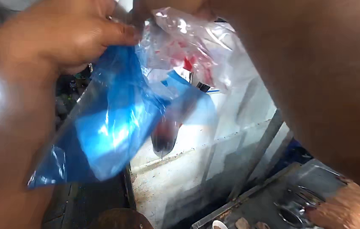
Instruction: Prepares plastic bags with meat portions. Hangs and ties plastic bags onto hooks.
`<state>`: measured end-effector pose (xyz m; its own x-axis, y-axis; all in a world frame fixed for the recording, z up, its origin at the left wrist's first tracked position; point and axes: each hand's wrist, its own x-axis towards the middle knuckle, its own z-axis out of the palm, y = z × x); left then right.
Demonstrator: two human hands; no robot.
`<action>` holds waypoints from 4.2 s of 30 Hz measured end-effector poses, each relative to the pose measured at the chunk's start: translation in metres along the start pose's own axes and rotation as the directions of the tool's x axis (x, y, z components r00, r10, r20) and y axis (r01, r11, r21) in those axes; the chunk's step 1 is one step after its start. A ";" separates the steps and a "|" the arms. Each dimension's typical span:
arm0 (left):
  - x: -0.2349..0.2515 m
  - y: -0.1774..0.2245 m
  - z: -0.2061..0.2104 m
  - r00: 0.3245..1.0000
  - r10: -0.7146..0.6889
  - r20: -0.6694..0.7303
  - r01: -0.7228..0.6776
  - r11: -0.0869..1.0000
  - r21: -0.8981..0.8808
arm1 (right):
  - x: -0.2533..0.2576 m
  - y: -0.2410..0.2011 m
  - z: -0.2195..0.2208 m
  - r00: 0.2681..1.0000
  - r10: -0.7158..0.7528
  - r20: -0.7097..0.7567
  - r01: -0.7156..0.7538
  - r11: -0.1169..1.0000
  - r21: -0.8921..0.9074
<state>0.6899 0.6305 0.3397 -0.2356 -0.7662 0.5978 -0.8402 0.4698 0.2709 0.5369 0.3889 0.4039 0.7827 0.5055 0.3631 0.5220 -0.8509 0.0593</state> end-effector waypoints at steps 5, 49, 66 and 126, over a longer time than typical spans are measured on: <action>0.003 0.029 0.047 0.812 -0.482 -0.330 0.562 0.799 0.213 | 0.033 -0.133 0.069 0.575 0.770 -0.277 -0.787 0.613 0.069; 0.028 0.003 0.043 0.983 -0.165 -0.084 0.176 0.692 0.700 | -0.019 -0.072 0.070 0.689 0.712 -0.133 -0.684 0.700 0.203; 0.056 -0.029 0.046 0.864 -0.261 -0.430 0.469 0.725 0.504 | 0.009 -0.044 0.094 0.562 0.775 -0.288 -0.768 0.618 0.166; 0.065 -0.065 0.074 0.738 -0.501 -0.451 0.672 0.600 0.433 | 0.026 -0.030 0.111 0.604 0.742 -0.290 -0.791 0.601 -0.110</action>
